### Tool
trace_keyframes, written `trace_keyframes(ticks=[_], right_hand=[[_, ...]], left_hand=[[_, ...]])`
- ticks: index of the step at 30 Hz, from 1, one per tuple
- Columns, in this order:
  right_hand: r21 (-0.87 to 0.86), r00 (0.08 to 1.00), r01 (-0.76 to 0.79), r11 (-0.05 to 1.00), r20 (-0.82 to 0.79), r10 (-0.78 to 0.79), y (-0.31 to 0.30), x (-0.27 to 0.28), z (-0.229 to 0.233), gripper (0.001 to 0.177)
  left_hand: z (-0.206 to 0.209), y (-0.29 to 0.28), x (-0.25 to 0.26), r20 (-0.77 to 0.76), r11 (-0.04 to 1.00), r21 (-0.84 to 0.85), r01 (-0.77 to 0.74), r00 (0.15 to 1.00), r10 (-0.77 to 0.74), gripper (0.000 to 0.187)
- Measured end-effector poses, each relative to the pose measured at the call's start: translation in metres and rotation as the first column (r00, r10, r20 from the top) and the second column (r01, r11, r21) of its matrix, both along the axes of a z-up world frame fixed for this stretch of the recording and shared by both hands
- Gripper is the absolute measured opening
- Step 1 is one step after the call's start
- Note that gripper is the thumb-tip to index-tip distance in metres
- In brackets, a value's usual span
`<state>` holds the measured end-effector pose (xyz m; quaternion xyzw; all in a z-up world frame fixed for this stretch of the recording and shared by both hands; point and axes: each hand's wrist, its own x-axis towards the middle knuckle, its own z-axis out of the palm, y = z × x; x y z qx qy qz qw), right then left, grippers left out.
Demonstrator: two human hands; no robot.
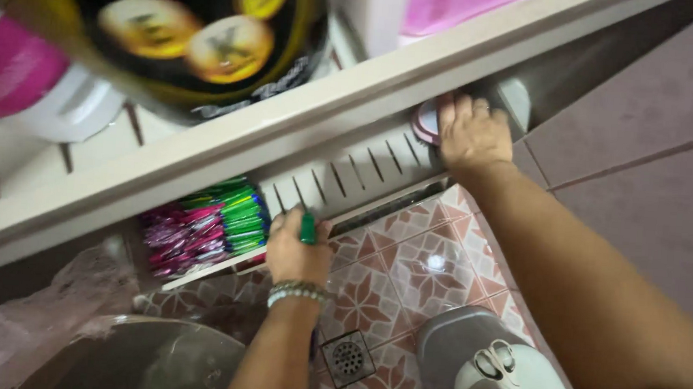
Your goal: Organizing and cleaning toiletries and cleaning supplies on a bathroom shelf unit.
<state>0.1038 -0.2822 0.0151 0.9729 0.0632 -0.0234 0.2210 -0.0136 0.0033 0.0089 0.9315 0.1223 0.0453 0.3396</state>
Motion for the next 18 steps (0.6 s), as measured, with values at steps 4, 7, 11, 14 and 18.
trace_keyframes(ticks=[4, 7, 11, 14, 18], right_hand=[[-0.005, 0.933, 0.304, 0.953, -0.201, -0.299, 0.034, 0.013, 0.051, 0.052], [0.04, 0.841, 0.495, 0.868, -0.274, -0.467, 0.026, 0.027, 0.019, 0.053], [0.049, 0.835, 0.509, 0.859, -0.267, -0.48, 0.035, 0.04, 0.011, 0.049], [-0.084, 0.782, 0.512, 0.855, -0.367, -0.504, 0.049, 0.05, 0.021, 0.046], [-0.157, 0.684, 0.544, 0.824, -0.485, -0.545, 0.059, 0.06, 0.045, 0.051]], left_hand=[[0.011, 0.004, 0.01, -0.023, 1.0, -0.015, -0.016, 1.0, 0.016, 0.043], [0.005, 0.003, 0.011, -0.003, 1.0, -0.018, -0.005, 1.0, 0.004, 0.047], [0.011, 0.006, 0.012, -0.099, 0.999, -0.024, -0.042, 0.994, 0.04, 0.045], [0.014, 0.009, 0.014, -0.072, 0.999, -0.032, -0.043, 0.997, 0.041, 0.047], [0.011, 0.016, 0.019, 0.014, 1.0, -0.014, -0.026, 1.0, 0.026, 0.05]])
